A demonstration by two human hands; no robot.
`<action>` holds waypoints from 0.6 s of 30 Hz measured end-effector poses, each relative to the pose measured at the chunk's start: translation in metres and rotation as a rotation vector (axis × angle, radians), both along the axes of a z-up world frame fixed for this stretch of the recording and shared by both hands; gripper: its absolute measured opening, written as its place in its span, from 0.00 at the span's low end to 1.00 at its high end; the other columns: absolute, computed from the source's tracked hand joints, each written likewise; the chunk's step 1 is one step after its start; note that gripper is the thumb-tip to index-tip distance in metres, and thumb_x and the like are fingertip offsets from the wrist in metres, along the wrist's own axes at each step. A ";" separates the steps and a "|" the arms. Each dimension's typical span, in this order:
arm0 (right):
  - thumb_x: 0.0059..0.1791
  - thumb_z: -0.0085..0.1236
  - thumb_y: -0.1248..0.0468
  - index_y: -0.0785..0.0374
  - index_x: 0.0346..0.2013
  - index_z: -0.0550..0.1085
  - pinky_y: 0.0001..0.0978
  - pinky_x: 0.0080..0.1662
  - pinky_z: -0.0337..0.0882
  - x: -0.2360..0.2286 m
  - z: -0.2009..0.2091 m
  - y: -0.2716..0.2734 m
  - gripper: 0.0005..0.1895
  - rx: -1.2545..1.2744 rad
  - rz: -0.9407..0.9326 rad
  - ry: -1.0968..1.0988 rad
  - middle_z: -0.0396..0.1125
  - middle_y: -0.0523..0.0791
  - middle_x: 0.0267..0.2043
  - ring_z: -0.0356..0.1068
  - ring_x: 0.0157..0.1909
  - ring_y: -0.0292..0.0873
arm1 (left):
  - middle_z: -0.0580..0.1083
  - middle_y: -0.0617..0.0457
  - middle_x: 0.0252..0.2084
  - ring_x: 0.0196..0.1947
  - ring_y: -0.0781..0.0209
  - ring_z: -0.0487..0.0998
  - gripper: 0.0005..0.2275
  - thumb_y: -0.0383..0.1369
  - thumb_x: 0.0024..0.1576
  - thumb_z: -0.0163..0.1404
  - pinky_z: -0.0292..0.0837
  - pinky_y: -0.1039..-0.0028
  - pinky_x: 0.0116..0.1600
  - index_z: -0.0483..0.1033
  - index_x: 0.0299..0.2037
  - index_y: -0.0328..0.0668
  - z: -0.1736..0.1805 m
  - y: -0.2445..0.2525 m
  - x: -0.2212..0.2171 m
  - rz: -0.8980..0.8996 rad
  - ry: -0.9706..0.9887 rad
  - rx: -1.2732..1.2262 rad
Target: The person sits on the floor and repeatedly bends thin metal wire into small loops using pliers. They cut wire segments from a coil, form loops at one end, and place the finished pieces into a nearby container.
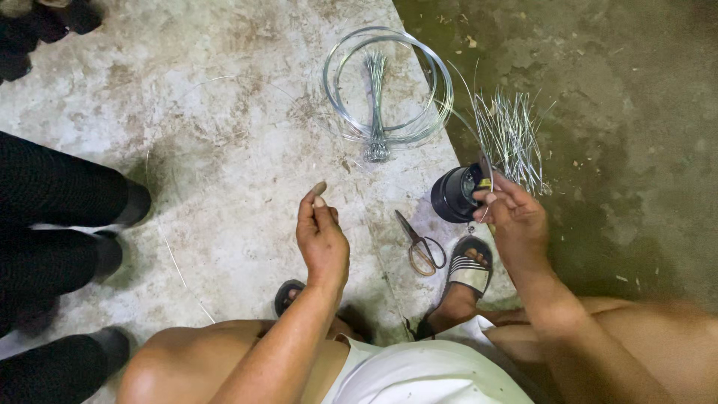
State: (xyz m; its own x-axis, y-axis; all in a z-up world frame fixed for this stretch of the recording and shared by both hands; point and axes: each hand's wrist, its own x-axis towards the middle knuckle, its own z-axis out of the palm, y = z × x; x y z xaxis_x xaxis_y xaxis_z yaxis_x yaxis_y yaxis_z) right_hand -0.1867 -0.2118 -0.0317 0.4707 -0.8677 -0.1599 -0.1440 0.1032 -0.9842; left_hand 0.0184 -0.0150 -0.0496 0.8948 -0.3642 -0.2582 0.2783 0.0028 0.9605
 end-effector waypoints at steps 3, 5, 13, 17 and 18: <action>0.57 0.49 0.72 0.71 0.60 0.73 0.23 0.36 0.69 0.000 -0.009 0.015 0.17 -0.090 0.104 0.061 0.73 0.47 0.38 0.68 0.31 0.35 | 0.66 0.55 0.28 0.26 0.72 0.61 0.14 0.32 0.71 0.40 0.58 0.80 0.31 0.75 0.60 0.36 0.000 -0.003 -0.001 -0.044 -0.070 0.003; 0.56 0.50 0.71 0.70 0.58 0.74 0.23 0.35 0.68 -0.004 -0.009 0.030 0.16 -0.091 0.233 0.054 0.73 0.46 0.36 0.67 0.30 0.33 | 0.73 0.53 0.33 0.29 0.71 0.69 0.14 0.32 0.70 0.39 0.66 0.79 0.35 0.74 0.58 0.35 0.001 -0.006 -0.001 -0.056 -0.022 -0.056; 0.53 0.49 0.71 0.67 0.51 0.78 0.21 0.33 0.67 0.003 -0.031 0.070 0.14 -0.015 0.404 0.239 0.73 0.43 0.28 0.67 0.29 0.30 | 0.80 0.48 0.49 0.50 0.64 0.81 0.13 0.32 0.68 0.41 0.76 0.73 0.57 0.73 0.56 0.32 0.008 -0.013 -0.006 -0.089 -0.059 -0.205; 0.53 0.49 0.68 0.63 0.49 0.80 0.23 0.26 0.62 0.005 -0.036 0.085 0.14 0.233 0.638 0.400 0.71 0.42 0.25 0.62 0.22 0.31 | 0.78 0.51 0.40 0.43 0.68 0.77 0.12 0.32 0.69 0.44 0.75 0.75 0.54 0.77 0.55 0.33 0.015 -0.011 -0.018 -0.204 -0.149 -0.142; 0.52 0.49 0.68 0.63 0.48 0.80 0.23 0.25 0.61 0.005 -0.036 0.089 0.14 0.331 0.701 0.407 0.70 0.42 0.24 0.61 0.21 0.31 | 0.76 0.54 0.38 0.40 0.69 0.76 0.12 0.32 0.68 0.45 0.76 0.76 0.51 0.77 0.55 0.35 0.017 -0.011 -0.021 -0.233 -0.113 -0.150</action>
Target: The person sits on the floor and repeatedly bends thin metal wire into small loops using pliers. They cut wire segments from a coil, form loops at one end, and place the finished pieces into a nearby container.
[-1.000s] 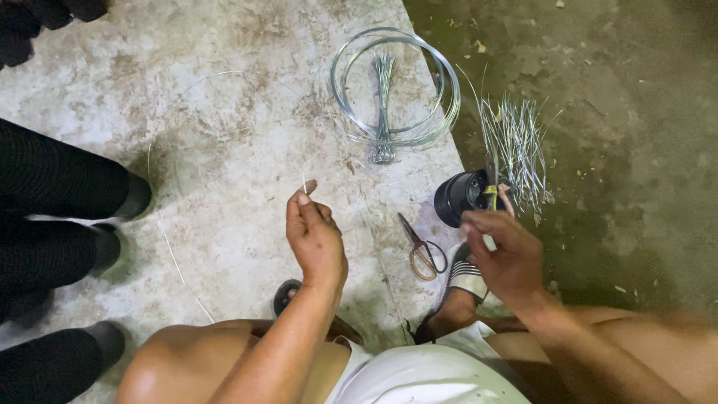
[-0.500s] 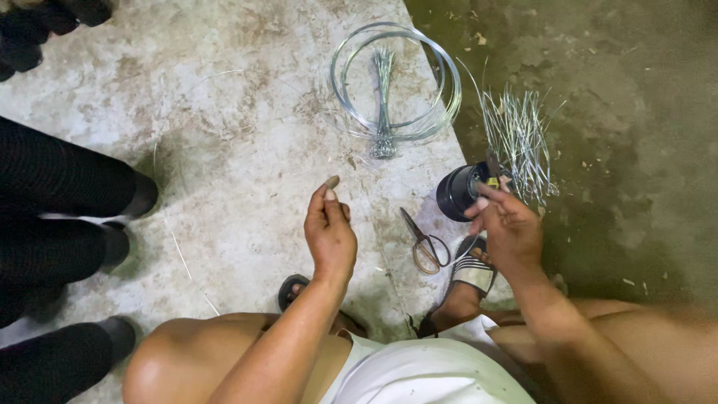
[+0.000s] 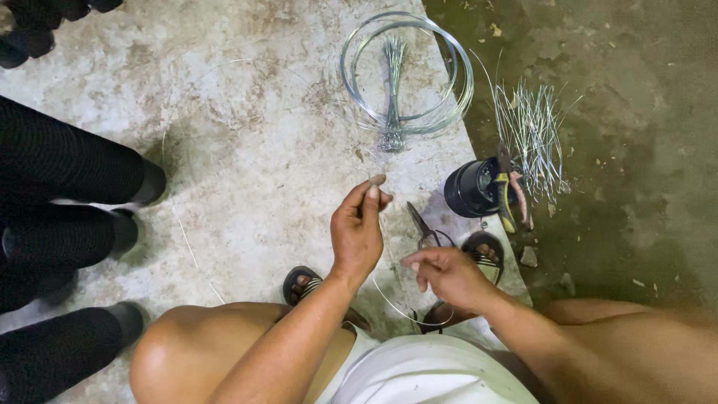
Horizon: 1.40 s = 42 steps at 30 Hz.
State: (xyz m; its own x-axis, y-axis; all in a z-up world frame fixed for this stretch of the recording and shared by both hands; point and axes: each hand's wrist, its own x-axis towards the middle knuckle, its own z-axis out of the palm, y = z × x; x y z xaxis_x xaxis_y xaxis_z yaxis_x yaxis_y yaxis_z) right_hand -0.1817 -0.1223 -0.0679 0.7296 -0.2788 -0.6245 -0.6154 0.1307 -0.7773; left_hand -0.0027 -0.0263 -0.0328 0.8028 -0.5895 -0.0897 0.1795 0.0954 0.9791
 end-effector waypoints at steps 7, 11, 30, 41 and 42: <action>0.55 0.50 0.65 0.66 0.49 0.77 0.23 0.19 0.53 -0.001 -0.003 0.017 0.12 0.466 -0.012 -0.027 0.64 0.42 0.21 0.54 0.14 0.31 | 0.72 0.59 0.34 0.33 0.74 0.68 0.11 0.33 0.69 0.45 0.65 0.80 0.37 0.79 0.55 0.40 0.015 0.003 -0.012 -0.066 -0.173 0.088; 0.56 0.50 0.64 0.66 0.49 0.77 0.23 0.21 0.56 -0.002 -0.007 0.016 0.12 0.392 0.094 -0.060 0.66 0.43 0.23 0.56 0.16 0.32 | 0.70 0.59 0.31 0.30 0.74 0.65 0.11 0.33 0.69 0.46 0.64 0.80 0.35 0.81 0.53 0.39 0.021 0.004 -0.012 -0.124 -0.158 0.125; 0.51 0.63 0.73 0.71 0.50 0.78 0.25 0.45 0.76 0.024 0.064 -0.020 0.12 -0.645 -0.494 -0.559 0.77 0.47 0.41 0.76 0.41 0.35 | 0.75 0.59 0.31 0.29 0.75 0.66 0.08 0.30 0.63 0.54 0.64 0.81 0.34 0.83 0.45 0.34 0.028 0.006 -0.031 -0.318 -0.132 0.152; 0.51 0.63 0.71 0.67 0.57 0.74 0.27 0.46 0.75 0.025 0.069 -0.027 0.19 -0.775 -0.305 -0.511 0.77 0.49 0.45 0.77 0.42 0.37 | 0.71 0.63 0.29 0.29 0.76 0.65 0.09 0.31 0.65 0.53 0.62 0.82 0.34 0.82 0.47 0.32 0.000 0.006 -0.033 -0.322 0.029 0.120; 0.52 0.62 0.71 0.68 0.62 0.71 0.27 0.49 0.76 0.024 0.066 -0.024 0.23 -0.702 -0.299 -0.532 0.76 0.49 0.48 0.77 0.46 0.37 | 0.72 0.64 0.30 0.30 0.77 0.65 0.09 0.32 0.66 0.52 0.62 0.82 0.34 0.81 0.47 0.32 -0.001 0.005 -0.031 -0.295 0.038 0.090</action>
State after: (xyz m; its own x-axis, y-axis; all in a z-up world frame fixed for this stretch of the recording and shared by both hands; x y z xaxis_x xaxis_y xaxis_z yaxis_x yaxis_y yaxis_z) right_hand -0.1579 -0.1467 -0.0017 0.7081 -0.6889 0.1551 -0.1718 -0.3811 -0.9085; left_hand -0.0337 -0.0215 -0.0334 0.5931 -0.7850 -0.1788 0.2229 -0.0533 0.9734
